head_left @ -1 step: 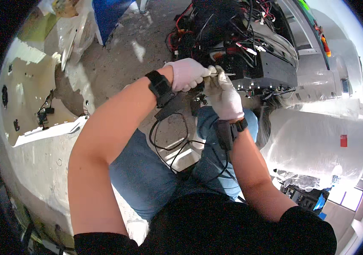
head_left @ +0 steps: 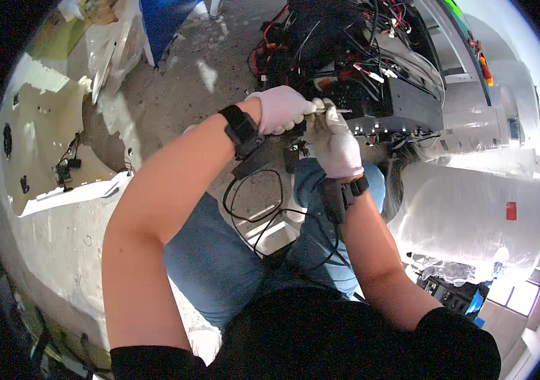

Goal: Connecting and organizing wires within an electronic housing unit.

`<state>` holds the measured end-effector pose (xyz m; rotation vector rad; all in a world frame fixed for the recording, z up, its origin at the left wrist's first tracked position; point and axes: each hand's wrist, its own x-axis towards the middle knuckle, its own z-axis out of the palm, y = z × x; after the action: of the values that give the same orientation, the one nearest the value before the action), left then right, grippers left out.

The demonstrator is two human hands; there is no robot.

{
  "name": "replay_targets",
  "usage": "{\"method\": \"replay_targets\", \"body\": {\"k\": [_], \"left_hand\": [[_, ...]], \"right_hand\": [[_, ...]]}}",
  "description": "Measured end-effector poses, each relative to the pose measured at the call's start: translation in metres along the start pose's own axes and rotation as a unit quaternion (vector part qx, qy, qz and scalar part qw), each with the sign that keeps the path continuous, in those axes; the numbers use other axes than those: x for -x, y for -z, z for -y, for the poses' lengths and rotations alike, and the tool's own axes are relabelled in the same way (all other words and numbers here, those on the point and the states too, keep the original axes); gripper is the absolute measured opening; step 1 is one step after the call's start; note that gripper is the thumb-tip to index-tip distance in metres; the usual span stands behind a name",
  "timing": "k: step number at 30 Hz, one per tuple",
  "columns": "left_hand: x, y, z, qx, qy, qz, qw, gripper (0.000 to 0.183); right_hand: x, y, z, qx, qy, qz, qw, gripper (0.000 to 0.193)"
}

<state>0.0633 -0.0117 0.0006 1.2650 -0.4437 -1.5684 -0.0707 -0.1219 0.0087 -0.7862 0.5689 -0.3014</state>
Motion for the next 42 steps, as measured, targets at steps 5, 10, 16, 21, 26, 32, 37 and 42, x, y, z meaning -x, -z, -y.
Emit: {"method": "replay_targets", "body": {"k": [5,10,16,21,26,32,37,42], "left_hand": [[0.007,-0.017,0.002,-0.434,-0.211,-0.211,0.850,0.039],[0.011,-0.026,0.006,-0.472,-0.280,-0.230,0.804,0.032],[0.013,-0.025,0.005,-0.518,-0.296,-0.287,0.750,0.032],[0.021,-0.031,-0.003,-0.563,-0.249,-0.276,0.738,0.034],[0.021,-0.034,-0.004,-0.584,-0.243,-0.288,0.719,0.036],[0.018,-0.033,0.001,-0.567,-0.270,-0.311,0.713,0.032],[0.016,-0.034,0.002,-0.565,-0.263,-0.313,0.717,0.032],[0.012,-0.033,0.004,-0.551,-0.269,-0.310,0.727,0.033]], "right_hand": [[-0.003,0.002,-0.004,-0.011,0.021,-0.009,1.000,0.022],[-0.002,0.008,0.006,0.059,-0.007,-0.001,0.998,0.026],[0.038,0.028,0.037,0.287,-0.152,0.043,0.945,0.032],[0.113,0.043,0.049,0.276,-0.121,-0.037,0.953,0.027],[0.145,0.028,0.064,0.332,-0.064,-0.057,0.940,0.027],[0.157,0.017,0.086,0.366,0.025,-0.019,0.930,0.029],[0.160,0.031,0.093,0.329,0.048,-0.037,0.943,0.033],[0.168,0.050,0.095,0.316,0.039,-0.100,0.943,0.030]]}}
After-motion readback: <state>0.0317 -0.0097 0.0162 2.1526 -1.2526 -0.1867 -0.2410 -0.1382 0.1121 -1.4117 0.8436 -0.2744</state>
